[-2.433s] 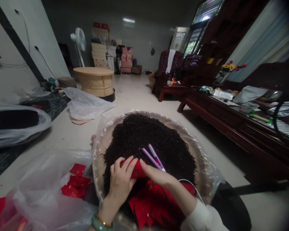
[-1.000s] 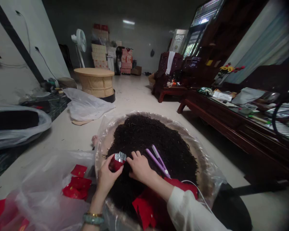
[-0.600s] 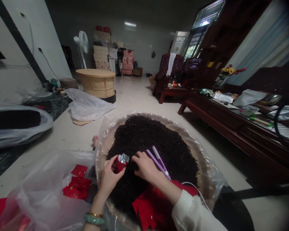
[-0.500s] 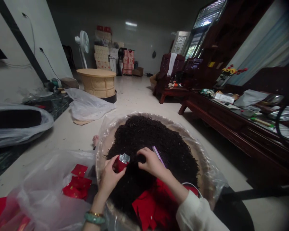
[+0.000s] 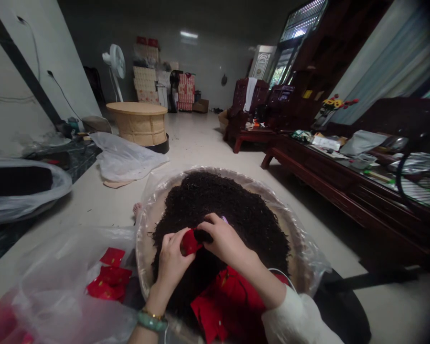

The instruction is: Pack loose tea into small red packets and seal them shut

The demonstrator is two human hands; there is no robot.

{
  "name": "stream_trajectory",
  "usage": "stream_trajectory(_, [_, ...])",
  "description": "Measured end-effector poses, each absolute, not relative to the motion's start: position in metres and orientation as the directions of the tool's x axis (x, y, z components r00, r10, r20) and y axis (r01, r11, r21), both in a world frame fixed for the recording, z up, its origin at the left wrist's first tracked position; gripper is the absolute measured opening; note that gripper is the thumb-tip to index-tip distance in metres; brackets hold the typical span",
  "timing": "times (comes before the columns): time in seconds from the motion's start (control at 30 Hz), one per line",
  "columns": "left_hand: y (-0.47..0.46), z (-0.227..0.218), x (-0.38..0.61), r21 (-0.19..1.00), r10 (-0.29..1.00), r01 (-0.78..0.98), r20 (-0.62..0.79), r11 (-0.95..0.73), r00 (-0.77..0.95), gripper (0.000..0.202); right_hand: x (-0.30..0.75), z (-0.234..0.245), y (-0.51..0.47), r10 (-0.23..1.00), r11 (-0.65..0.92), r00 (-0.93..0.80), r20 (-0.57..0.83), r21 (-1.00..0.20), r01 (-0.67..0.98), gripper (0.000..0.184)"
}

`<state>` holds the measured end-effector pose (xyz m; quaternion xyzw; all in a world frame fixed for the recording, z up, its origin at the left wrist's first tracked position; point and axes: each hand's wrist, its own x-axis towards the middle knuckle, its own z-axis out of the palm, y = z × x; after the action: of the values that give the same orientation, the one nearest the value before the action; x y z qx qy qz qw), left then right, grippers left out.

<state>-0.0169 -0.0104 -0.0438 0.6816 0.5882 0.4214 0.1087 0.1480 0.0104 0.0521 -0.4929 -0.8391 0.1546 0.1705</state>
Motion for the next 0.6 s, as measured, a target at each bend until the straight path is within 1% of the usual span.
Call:
stream_trajectory(0.1, [-0.011, -0.045, -0.014, 0.641, 0.892, 0.707, 0.452, -0.3, -0.031, 0.054, 0.148, 0.049, 0.011, 0.855, 0.508, -0.497, 0.149, -0.436, 0.743, 0.039])
stream_trajectory(0.23, [-0.011, -0.048, -0.013, 0.663, 0.896, 0.689, 0.441, -0.294, -0.042, 0.055, 0.153, 0.044, 0.011, 0.846, 0.521, -0.494, 0.201, -0.508, 0.685, 0.048])
stream_trajectory(0.37, [-0.012, -0.05, -0.014, 0.693, 0.903, 0.662, 0.425, -0.284, -0.058, 0.057, 0.16, 0.04, 0.01, 0.821, 0.547, -0.528, 0.216, -0.561, 0.622, 0.039])
stream_trajectory(0.5, [-0.013, -0.052, -0.012, 0.717, 0.917, 0.641, 0.396, -0.275, -0.049, 0.059, 0.162, 0.04, 0.01, 0.804, 0.565, -0.566, 0.179, -0.525, 0.637, 0.041])
stream_trajectory(0.6, [-0.013, -0.054, -0.01, 0.735, 0.923, 0.619, 0.383, -0.277, -0.042, 0.06, 0.155, 0.037, 0.01, 0.841, 0.52, -0.519, 0.152, -0.489, 0.7, 0.037])
